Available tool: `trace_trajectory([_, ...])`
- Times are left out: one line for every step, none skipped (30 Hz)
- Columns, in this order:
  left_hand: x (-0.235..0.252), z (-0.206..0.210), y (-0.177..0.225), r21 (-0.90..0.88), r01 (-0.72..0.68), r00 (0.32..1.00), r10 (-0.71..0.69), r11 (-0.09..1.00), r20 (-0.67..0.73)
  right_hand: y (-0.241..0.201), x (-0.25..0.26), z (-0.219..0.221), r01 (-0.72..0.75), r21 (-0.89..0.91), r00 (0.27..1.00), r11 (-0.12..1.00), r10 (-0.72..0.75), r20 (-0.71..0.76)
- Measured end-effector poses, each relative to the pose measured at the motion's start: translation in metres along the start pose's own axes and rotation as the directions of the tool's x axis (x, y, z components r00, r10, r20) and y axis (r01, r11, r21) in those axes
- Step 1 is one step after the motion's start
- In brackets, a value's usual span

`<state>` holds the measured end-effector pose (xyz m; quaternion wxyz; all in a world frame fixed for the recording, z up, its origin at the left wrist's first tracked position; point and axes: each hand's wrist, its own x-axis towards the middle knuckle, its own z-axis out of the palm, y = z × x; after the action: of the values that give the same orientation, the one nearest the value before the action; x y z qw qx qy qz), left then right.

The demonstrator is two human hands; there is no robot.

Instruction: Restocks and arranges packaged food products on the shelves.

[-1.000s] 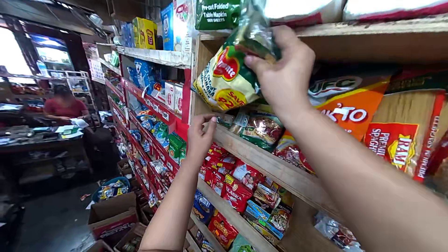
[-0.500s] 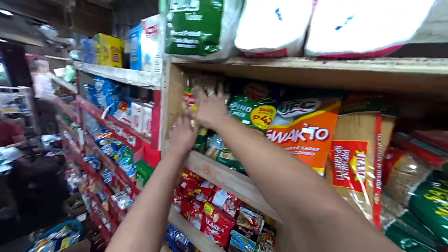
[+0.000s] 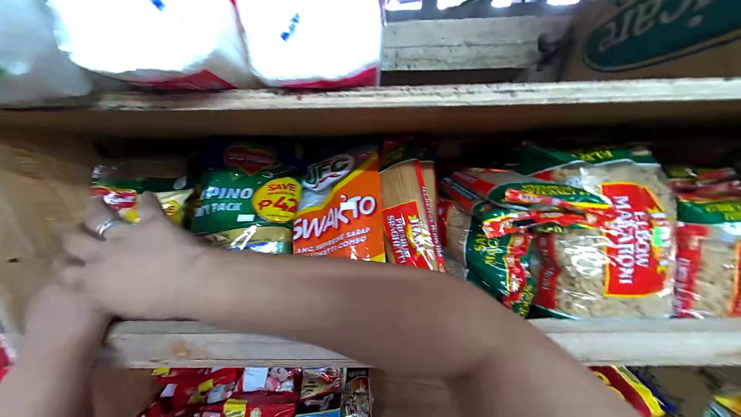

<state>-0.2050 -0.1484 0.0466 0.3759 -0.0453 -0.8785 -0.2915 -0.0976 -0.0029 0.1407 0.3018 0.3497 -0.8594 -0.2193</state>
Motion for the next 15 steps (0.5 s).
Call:
trace_trajectory([-0.003,0.0,-0.003,-0.039,-0.032,0.998,0.029,0.999,-0.064,-0.009,-0.021,-0.008,-0.004,0.014,0.998,1.0,0.003,0.057])
trace_trajectory([-0.006,-0.003,0.001,-0.086,-0.041,0.994,0.033,0.995,-0.1,-0.017,-0.045,-0.016,-0.052,0.037,0.992,0.998,0.048,0.121])
trace_trajectory([-0.008,-0.004,0.006,-0.149,-0.039,0.991,0.019,0.988,-0.135,-0.021,-0.07,-0.023,-0.139,0.047,0.976,0.989,0.129,0.175])
trace_trajectory([-0.01,-0.003,0.009,-0.204,-0.033,0.985,-0.003,0.978,-0.173,-0.021,-0.094,-0.03,-0.249,0.047,0.946,0.967,0.233,0.227])
trace_trajectory([-0.012,-0.001,0.01,-0.243,-0.038,0.977,-0.015,0.969,-0.211,-0.016,-0.117,-0.031,-0.338,0.002,0.914,0.941,0.328,0.24])
trace_trajectory([-0.014,-0.001,0.013,-0.269,-0.058,0.97,-0.009,0.961,-0.241,-0.006,-0.139,-0.029,-0.401,-0.093,0.882,0.911,0.412,0.229])
trace_trajectory([-0.02,-0.003,0.02,-0.28,-0.099,0.967,0.025,0.955,-0.254,0.008,-0.159,-0.027,-0.429,-0.218,0.859,0.876,0.471,0.2])
trace_trajectory([-0.027,-0.006,0.032,-0.285,-0.169,0.963,0.097,0.943,-0.251,0.025,-0.177,-0.028,-0.439,-0.322,0.843,0.839,0.509,0.177])
trace_trajectory([-0.037,-0.008,0.047,-0.283,-0.285,0.945,0.219,0.916,-0.244,0.041,-0.193,-0.033,-0.446,-0.391,0.817,0.805,0.545,0.191])
trace_trajectory([-0.049,-0.009,0.063,-0.269,-0.421,0.901,0.365,0.866,-0.232,0.056,-0.205,-0.037,-0.459,-0.426,0.788,0.779,0.579,0.21])
trace_trajectory([-0.061,-0.008,0.079,-0.266,-0.538,0.842,0.498,0.8,-0.205,0.069,-0.215,-0.039,-0.497,-0.398,0.757,0.771,0.609,0.236])
trace_trajectory([-0.075,-0.007,0.097,-0.268,-0.619,0.784,0.6,0.738,-0.158,0.081,-0.224,-0.037,-0.554,-0.326,0.727,0.766,0.636,0.257])
trace_trajectory([-0.089,-0.004,0.115,-0.264,-0.673,0.733,0.671,0.691,-0.113,0.089,-0.232,-0.034,-0.611,-0.25,0.701,0.751,0.66,0.269])
trace_trajectory([-0.103,0.0,0.131,-0.26,-0.706,0.695,0.716,0.659,-0.071,0.093,-0.239,-0.028,-0.65,-0.198,0.692,0.734,0.679,0.245])
trace_trajectory([-0.116,0.006,0.142,-0.25,-0.72,0.673,0.739,0.647,-0.026,0.095,-0.244,-0.021,-0.668,-0.179,0.701,0.722,0.692,0.175])
